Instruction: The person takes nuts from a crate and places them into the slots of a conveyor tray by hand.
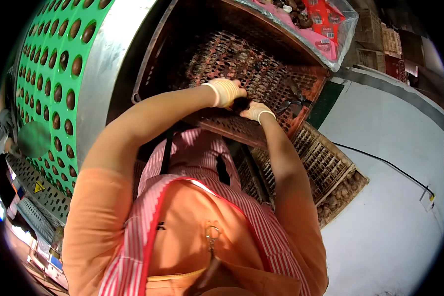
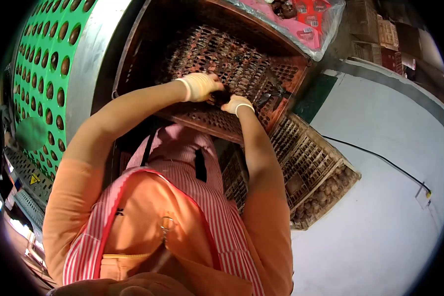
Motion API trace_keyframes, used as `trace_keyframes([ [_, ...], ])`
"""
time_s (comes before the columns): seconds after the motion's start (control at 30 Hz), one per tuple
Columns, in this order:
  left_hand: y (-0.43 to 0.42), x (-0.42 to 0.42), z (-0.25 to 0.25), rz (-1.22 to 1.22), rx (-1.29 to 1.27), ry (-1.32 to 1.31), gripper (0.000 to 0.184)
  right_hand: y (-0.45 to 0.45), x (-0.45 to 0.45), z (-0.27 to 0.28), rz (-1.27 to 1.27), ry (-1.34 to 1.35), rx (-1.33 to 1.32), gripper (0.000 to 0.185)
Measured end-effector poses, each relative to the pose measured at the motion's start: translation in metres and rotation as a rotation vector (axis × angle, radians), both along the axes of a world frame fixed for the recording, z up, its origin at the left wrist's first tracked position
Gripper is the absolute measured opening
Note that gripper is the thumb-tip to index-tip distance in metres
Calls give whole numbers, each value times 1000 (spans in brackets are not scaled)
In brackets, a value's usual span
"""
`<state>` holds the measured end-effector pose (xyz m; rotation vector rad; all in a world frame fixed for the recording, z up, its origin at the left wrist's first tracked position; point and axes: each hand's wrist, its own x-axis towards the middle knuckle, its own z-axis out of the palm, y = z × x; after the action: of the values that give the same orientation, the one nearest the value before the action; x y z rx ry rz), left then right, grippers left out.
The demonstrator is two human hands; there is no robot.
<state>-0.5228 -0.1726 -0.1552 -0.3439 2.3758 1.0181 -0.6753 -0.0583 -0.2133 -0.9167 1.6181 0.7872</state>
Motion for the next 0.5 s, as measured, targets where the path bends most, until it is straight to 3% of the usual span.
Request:
trace_keyframes([
  [0.07,10,-28,-21,-214,-81,-132,59,-3,2,-1,-16,-9,30,70],
  [0.2,23,-47,-78,-294,-138,10,53,4,-11,-23,170,-135,-10,56],
  [0.27,24,-47,-76,-200,-111,-7,52,4,-12,-5,-57,-196,-26,54],
  [0.33,22,-42,-66,83,-31,-4,55,1,-9,8,-74,-186,-94,55],
  [0.4,12,-38,-60,470,236,67,59,-4,-13,33,-516,-359,-113,60],
  [0.5,-16,-11,-14,923,424,205,60,-7,-20,41,-992,-524,-442,57],
])
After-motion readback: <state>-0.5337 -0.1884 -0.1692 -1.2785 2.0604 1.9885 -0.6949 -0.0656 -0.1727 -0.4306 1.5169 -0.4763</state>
